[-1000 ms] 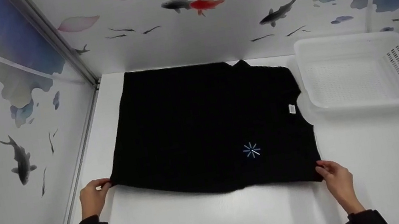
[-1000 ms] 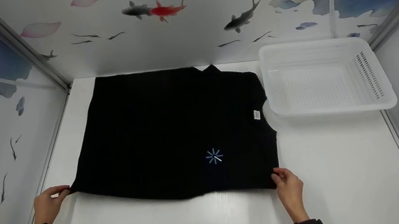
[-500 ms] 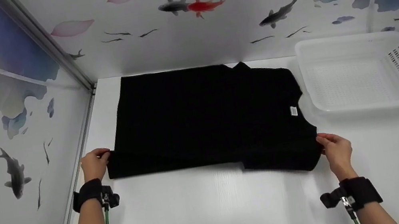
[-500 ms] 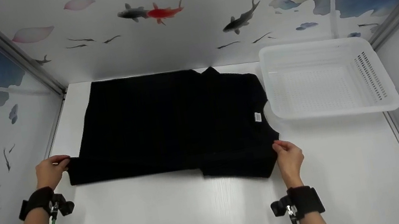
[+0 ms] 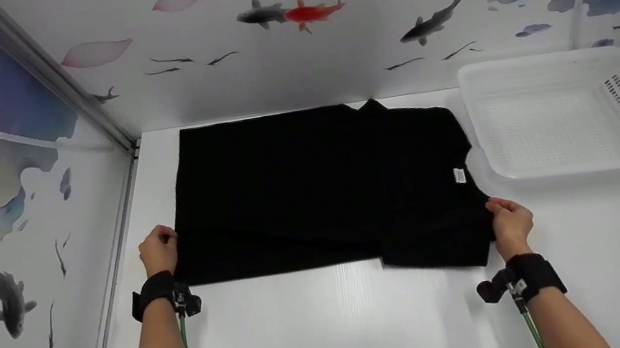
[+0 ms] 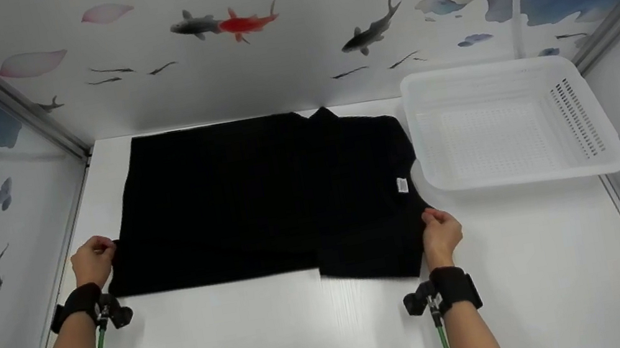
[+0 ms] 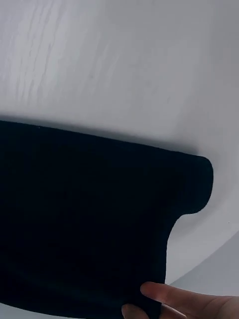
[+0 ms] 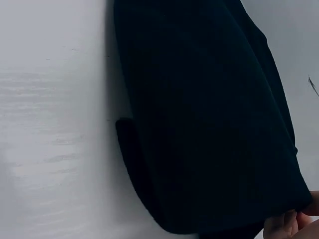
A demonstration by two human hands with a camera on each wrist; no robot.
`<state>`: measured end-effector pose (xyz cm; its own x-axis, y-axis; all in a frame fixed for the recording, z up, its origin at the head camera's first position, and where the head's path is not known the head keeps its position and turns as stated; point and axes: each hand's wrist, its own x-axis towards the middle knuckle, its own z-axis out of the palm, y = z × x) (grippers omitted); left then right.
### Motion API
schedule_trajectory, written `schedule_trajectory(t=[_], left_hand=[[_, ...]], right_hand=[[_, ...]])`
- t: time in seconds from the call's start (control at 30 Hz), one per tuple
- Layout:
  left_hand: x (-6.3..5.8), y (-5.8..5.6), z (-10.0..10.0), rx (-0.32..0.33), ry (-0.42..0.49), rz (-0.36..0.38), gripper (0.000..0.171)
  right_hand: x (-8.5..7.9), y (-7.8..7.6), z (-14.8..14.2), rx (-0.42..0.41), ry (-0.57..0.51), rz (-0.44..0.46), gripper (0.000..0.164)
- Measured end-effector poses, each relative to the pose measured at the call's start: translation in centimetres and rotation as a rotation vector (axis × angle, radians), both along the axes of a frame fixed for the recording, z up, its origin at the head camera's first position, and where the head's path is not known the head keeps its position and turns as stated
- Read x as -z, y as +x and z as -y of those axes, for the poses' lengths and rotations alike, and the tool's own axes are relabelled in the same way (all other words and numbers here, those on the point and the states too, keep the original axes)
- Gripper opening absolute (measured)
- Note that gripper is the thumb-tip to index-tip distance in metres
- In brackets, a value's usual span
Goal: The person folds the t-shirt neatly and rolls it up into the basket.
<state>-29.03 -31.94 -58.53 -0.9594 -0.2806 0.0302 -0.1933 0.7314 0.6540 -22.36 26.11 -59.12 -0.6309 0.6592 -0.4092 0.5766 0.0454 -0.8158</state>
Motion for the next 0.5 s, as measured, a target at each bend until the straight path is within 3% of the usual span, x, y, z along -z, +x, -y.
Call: schedule_trajectory(t=[0.07, 0.13, 0.23, 0.3, 0.4, 0.5], left_hand=[[0.3, 0.0, -0.2, 0.058, 0.003, 0.052, 0.014], [0.5, 0.2, -0.5, 0.135, 0.019, 0.151, 0.023], [0.8, 0.6, -1.1, 0.245, -0.006, 0.290, 0.036], [1.0, 0.9, -1.6, 0.272, -0.042, 0.338, 0.042], [1.5, 1.4, -2.6, 0.240, -0.120, 0.290, 0.045], [2.1, 1.9, -4.0, 0.176, -0.169, 0.141, 0.042]], right_hand=[[0.4, -0.1, 0.1, -0.021, -0.031, -0.001, 0.035], [0.8, -0.1, 0.0, -0.076, -0.051, -0.012, 0.037], [1.2, 0.2, -0.2, -0.202, -0.075, -0.030, 0.040], [1.3, 0.6, -0.2, -0.286, -0.066, -0.040, 0.043], [1.1, 1.5, -0.4, -0.385, -0.017, -0.057, 0.043], [0.9, 2.7, -0.4, -0.439, 0.083, -0.086, 0.041]])
